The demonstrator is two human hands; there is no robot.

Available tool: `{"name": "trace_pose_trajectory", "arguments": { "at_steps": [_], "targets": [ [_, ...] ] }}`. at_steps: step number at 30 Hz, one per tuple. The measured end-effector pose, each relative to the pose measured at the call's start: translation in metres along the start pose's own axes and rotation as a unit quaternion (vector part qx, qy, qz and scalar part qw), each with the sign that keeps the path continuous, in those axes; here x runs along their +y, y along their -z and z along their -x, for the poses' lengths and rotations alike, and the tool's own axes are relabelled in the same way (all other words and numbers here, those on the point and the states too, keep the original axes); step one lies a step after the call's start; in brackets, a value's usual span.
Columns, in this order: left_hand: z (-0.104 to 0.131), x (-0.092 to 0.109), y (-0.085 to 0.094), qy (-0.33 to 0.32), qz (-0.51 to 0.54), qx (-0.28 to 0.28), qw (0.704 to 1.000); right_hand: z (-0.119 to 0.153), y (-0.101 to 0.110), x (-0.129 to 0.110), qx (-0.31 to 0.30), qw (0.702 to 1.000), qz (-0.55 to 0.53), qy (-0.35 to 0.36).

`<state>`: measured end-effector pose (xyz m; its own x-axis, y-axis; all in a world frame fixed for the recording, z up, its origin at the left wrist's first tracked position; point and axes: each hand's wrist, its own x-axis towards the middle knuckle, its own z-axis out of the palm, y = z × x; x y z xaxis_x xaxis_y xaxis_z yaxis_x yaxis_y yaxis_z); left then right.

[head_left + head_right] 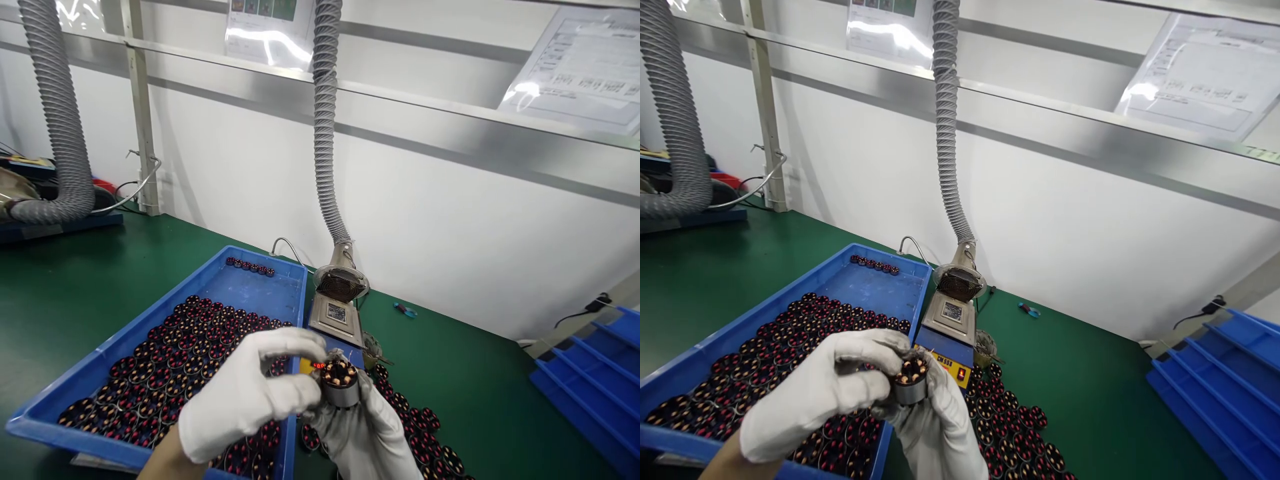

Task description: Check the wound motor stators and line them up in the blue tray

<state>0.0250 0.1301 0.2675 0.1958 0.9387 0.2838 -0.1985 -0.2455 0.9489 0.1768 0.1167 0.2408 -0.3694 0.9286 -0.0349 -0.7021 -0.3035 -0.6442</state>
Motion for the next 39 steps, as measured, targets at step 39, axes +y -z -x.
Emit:
{"name": "trace_pose_trajectory", "arguments": {
  "at_steps": [39],
  "targets": [
    [-0.001,-0.020,-0.016,-0.043,0.225,0.108,0.967,-0.017,0.007,0.045,0.142,0.630,0.416,0.640]
  ]
}}
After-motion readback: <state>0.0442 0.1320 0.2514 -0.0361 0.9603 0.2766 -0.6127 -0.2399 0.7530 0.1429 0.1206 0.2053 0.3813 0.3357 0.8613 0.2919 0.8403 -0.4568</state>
